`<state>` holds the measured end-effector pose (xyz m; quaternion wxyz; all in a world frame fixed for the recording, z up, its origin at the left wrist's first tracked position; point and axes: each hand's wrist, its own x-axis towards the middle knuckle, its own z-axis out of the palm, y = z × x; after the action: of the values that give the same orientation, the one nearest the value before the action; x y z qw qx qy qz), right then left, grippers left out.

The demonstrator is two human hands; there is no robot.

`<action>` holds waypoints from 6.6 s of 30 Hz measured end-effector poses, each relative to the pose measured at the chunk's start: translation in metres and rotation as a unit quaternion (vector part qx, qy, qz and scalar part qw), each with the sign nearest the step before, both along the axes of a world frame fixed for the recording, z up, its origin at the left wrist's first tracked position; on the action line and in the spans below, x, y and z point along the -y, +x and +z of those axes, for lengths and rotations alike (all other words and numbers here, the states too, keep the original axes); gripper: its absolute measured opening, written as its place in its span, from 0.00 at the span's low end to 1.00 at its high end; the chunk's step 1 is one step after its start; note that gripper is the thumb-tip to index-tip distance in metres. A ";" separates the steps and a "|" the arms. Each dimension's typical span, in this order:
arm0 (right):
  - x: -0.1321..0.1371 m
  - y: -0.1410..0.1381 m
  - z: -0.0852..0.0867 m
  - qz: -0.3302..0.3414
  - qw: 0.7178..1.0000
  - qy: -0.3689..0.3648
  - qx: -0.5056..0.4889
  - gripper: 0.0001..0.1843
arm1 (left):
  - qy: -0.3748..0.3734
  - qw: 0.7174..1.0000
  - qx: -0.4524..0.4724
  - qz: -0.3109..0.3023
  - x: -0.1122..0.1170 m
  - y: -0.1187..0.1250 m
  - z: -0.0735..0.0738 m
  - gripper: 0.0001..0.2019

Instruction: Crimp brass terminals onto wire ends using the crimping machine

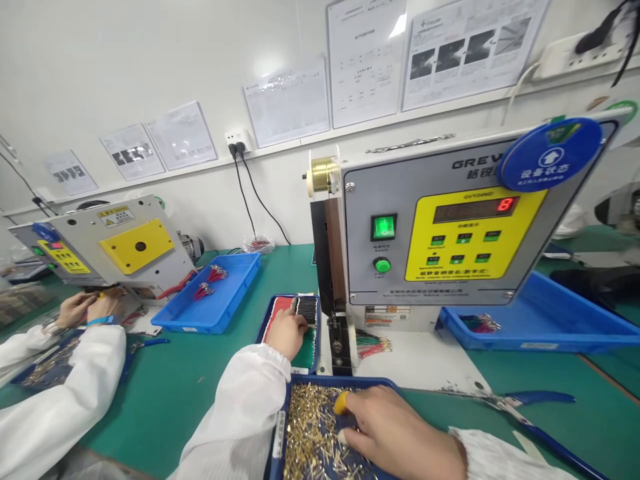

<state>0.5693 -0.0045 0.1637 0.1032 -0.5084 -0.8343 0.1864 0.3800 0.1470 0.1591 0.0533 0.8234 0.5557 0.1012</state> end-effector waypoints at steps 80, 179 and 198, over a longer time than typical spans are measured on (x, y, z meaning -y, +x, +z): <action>-0.011 0.007 0.001 -0.089 0.970 -0.081 -0.211 0.07 | 0.038 0.993 0.109 -0.006 -0.008 -0.004 -0.015 0.09; -0.089 0.010 0.006 -0.211 0.800 -0.065 -0.558 0.17 | 0.311 0.900 0.261 -0.159 0.034 0.018 0.007 0.12; -0.085 0.007 0.010 -0.211 0.806 -0.052 -0.550 0.16 | 0.310 0.903 0.243 -0.171 0.031 0.019 0.003 0.08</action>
<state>0.5758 0.0807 0.1738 0.5551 -0.4886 -0.4993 0.4515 0.3992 0.1160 0.1620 -0.0546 0.8303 0.3172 0.4550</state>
